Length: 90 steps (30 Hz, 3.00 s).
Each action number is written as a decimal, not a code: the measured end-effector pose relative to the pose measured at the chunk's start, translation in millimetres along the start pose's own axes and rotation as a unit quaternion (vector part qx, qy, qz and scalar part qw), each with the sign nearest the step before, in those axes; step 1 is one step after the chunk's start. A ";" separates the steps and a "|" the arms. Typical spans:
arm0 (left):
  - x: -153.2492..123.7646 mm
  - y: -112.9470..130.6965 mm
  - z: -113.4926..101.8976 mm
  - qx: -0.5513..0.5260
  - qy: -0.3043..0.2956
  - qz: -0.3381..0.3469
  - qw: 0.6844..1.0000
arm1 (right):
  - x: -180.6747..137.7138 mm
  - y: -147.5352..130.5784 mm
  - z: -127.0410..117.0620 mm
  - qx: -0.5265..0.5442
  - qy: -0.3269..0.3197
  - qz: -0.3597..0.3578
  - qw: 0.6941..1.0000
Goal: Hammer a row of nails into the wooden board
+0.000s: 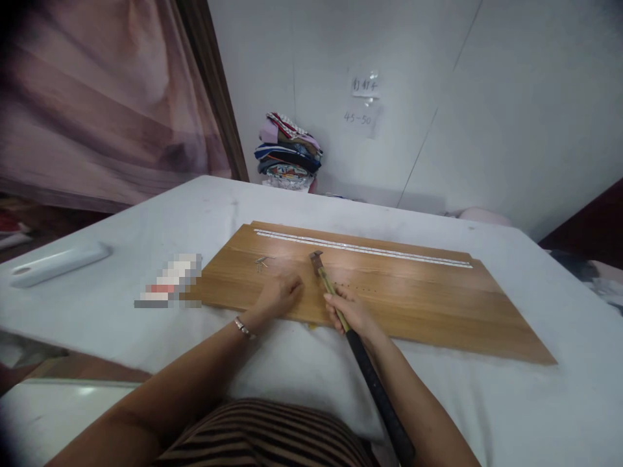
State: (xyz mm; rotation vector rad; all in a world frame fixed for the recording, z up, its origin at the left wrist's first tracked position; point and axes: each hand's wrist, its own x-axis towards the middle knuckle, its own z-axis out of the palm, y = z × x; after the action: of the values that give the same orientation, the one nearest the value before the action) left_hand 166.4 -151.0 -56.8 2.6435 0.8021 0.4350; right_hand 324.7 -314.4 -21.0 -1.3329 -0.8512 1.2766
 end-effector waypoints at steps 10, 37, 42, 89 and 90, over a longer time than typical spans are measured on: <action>-0.4 0.8 -1.5 -0.001 -0.005 0.002 1.000 | -0.4 2.3 -1.2 -0.010 0.004 -0.004 1.000; -0.9 0.1 -1.1 0.027 -0.016 0.016 0.999 | 1.4 2.4 -0.9 0.005 0.008 0.003 1.000; -0.9 2.2 -1.5 0.032 -0.017 0.006 0.999 | 0.7 2.1 -0.6 0.002 0.002 0.011 1.000; -0.6 1.4 -1.7 0.015 -0.003 0.019 1.000 | -2.2 -3.1 -2.5 -0.008 0.007 0.014 1.000; -0.5 1.1 -1.4 0.015 -0.003 0.020 1.000 | -2.5 -4.3 -2.0 -0.004 0.009 0.014 1.000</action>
State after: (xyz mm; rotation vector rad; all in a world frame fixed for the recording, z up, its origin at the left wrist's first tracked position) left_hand 166.0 -151.8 -55.2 2.6914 0.7608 0.4296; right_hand 326.9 -316.4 -16.5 -1.3657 -0.8294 1.2824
